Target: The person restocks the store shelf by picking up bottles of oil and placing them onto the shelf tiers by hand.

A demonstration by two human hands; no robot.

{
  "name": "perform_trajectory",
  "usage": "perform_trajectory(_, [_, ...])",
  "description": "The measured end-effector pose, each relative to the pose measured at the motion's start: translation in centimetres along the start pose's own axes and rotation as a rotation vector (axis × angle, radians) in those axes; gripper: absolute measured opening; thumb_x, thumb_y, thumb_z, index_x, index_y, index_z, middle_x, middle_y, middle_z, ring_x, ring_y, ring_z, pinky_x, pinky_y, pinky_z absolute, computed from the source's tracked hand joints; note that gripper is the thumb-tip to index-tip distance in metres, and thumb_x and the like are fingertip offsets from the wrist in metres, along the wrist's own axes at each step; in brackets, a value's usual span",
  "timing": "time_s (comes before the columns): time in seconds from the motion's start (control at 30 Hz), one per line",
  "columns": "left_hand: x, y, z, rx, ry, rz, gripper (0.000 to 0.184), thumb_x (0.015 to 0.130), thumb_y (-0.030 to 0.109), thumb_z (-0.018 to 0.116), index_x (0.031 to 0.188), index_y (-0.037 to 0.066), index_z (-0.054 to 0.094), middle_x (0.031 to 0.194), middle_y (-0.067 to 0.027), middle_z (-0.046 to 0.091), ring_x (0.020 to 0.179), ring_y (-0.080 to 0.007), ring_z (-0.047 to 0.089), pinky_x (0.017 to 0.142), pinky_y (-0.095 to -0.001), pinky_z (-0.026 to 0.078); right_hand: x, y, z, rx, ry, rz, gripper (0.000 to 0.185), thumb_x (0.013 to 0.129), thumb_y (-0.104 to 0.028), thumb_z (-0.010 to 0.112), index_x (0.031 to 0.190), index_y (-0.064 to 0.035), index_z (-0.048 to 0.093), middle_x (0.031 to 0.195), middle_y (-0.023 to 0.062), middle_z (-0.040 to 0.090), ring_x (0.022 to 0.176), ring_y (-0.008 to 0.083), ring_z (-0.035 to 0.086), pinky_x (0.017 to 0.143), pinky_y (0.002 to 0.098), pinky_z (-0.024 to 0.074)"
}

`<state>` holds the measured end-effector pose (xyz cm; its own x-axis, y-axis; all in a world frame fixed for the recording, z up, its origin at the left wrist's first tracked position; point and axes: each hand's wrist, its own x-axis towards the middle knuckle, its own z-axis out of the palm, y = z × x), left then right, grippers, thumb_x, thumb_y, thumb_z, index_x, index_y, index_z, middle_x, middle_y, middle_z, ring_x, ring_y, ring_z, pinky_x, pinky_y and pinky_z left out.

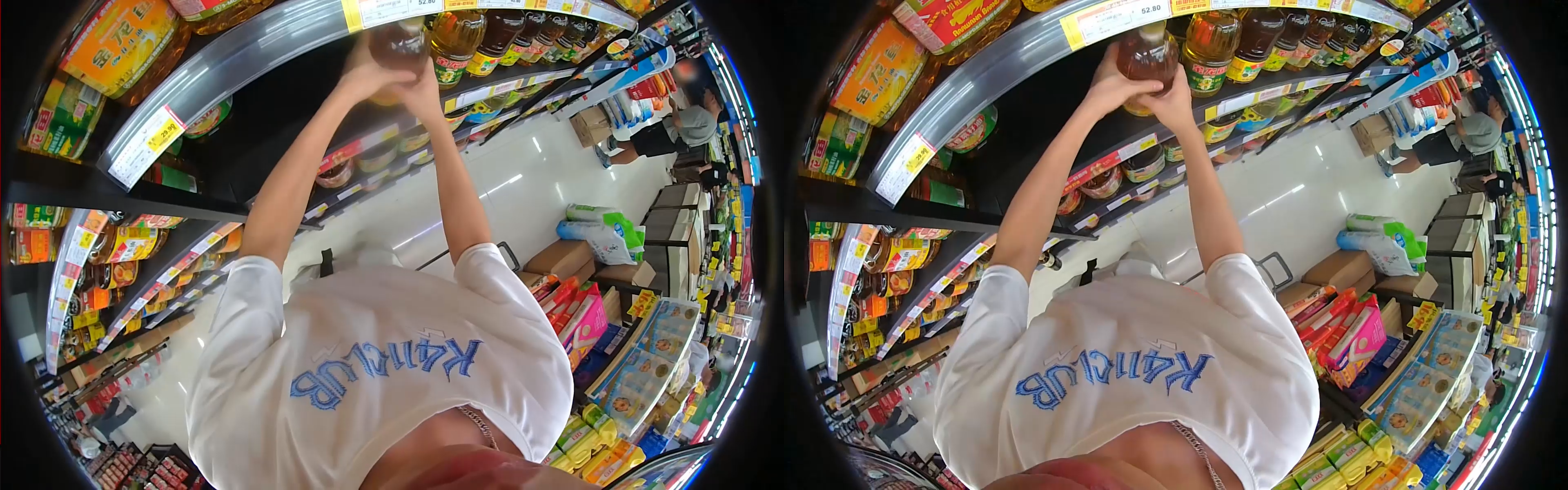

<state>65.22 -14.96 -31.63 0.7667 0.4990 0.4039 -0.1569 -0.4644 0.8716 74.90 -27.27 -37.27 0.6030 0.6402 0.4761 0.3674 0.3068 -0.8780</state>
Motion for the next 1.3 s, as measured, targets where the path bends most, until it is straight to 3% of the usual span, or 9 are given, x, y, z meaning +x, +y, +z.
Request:
perform_trajectory(0.2, [-7.3, 9.8, -1.8, 0.251, 0.083, 0.291, 0.083, 0.058, 0.023, 0.091, 0.132, 0.004, 0.056, 0.126, -0.0178, 0.061, 0.120, -0.0354, 0.058, 0.105, -0.0440, 0.044, -5.6, -3.9, 1.3, -0.160, 0.070, -0.161, 0.088, 0.071, -0.006, 0.085, 0.145, -0.0019, 0.038, 0.140, 0.0146, 0.052, 0.127, 0.0259, 0.055, 0.107, 0.0401, 0.0463])
perform_trajectory(0.27, [-10.4, 12.7, -3.4, 0.408, 0.071, 0.421, 0.090, 0.053, 0.028, 0.094, 0.130, 0.001, 0.055, 0.126, -0.0176, 0.060, 0.115, -0.0381, 0.058, 0.107, -0.0541, 0.039, -9.2, -5.4, 2.5, 0.207, -0.032, 0.074, 0.097, 0.066, -0.012, 0.090, 0.147, -0.0052, 0.037, 0.145, 0.0138, 0.047, 0.132, 0.0257, 0.050, 0.109, 0.0399, 0.0448])
perform_trajectory(0.33, [-13.2, 14.4, -4.8, 0.330, 0.026, 0.377, 0.096, 0.050, 0.032, 0.096, 0.132, 0.002, 0.054, 0.124, -0.0176, 0.060, 0.114, -0.0382, 0.058, 0.107, -0.0521, 0.040, -8.1, -9.3, 4.4, 1.069, 0.377, 0.467, 0.106, 0.063, -0.027, 0.094, 0.148, -0.0069, 0.034, 0.148, 0.0139, 0.041, 0.131, 0.0259, 0.049, 0.109, 0.0400, 0.0463])
perform_trajectory(0.5, [-20.1, 14.5, -11.3, 0.174, 0.090, 0.019, 0.060, 0.094, 0.025, 0.066, 0.139, -0.010, 0.047, 0.105, -0.0139, 0.053, 0.096, -0.0218, 0.055, 0.086, -0.0326, 0.048, -15.2, -12.3, 8.9, 0.653, -0.168, 0.274, 0.087, 0.070, -0.019, 0.088, 0.141, -0.0011, 0.042, 0.131, 0.0127, 0.056, 0.119, 0.0244, 0.058, 0.099, 0.0383, 0.0506])
perform_trajectory(0.67, [-28.1, 17.3, -16.9, 0.288, 0.352, -0.034, 0.067, 0.084, 0.023, 0.077, 0.136, -0.009, 0.051, 0.096, -0.0138, 0.055, 0.076, -0.0243, 0.056, 0.067, -0.0316, 0.047, -18.0, -14.7, 14.2, 0.667, -0.397, 0.578, 0.093, 0.064, -0.013, 0.090, 0.143, -0.0029, 0.040, 0.129, 0.0103, 0.057, 0.120, 0.0253, 0.057, 0.101, 0.0409, 0.0485])
perform_trajectory(0.77, [-32.8, 19.7, -20.2, 0.444, 0.417, -0.016, 0.081, 0.083, 0.031, 0.077, 0.142, -0.012, 0.042, 0.103, -0.0240, 0.056, 0.094, -0.0388, 0.055, 0.086, -0.0422, 0.046, -18.3, -18.4, 18.8, 0.792, -0.589, 0.498, 0.115, 0.062, -0.015, 0.089, 0.153, -0.0054, 0.021, 0.147, 0.0160, 0.041, 0.137, 0.0330, 0.044, 0.112, 0.0472, 0.0421])
perform_trajectory(0.83, [-36.1, 21.5, -22.7, 0.317, 0.413, -0.122, 0.088, 0.083, 0.032, 0.077, 0.149, -0.008, 0.035, 0.149, -0.0268, 0.043, 0.128, -0.0416, 0.048, 0.110, -0.0446, 0.035, -19.2, -20.0, 22.4, 0.877, -0.642, 0.401, 0.116, 0.061, -0.017, 0.090, 0.154, -0.0045, 0.020, 0.148, 0.0175, 0.041, 0.136, 0.0335, 0.045, 0.112, 0.0474, 0.0419])
perform_trajectory(1.0, [-42.5, 25.3, -31.1, 0.206, 0.379, -0.143, 0.129, 0.069, 0.037, 0.091, 0.154, -0.010, 0.007, 0.153, -0.0272, 0.026, 0.144, -0.0390, 0.030, 0.117, -0.0443, 0.027, -21.6, -26.8, 33.6, 0.828, -0.695, 0.192, 0.119, 0.059, -0.025, 0.093, 0.152, -0.0008, 0.023, 0.145, 0.0208, 0.045, 0.131, 0.0344, 0.051, 0.108, 0.0465, 0.0460])
perform_trajectory(1.3, [-48.0, 27.1, -48.3, 0.191, 0.634, 0.624, 0.134, 0.060, 0.039, 0.096, 0.154, -0.006, 0.012, 0.153, -0.0234, 0.029, 0.141, -0.0339, 0.036, 0.117, -0.0470, 0.030, -20.0, -41.2, 50.7, 0.629, -0.713, -0.093, 0.096, 0.060, -0.038, 0.093, 0.133, 0.0042, 0.049, 0.125, 0.0155, 0.061, 0.112, 0.0244, 0.061, 0.098, 0.0383, 0.0486])
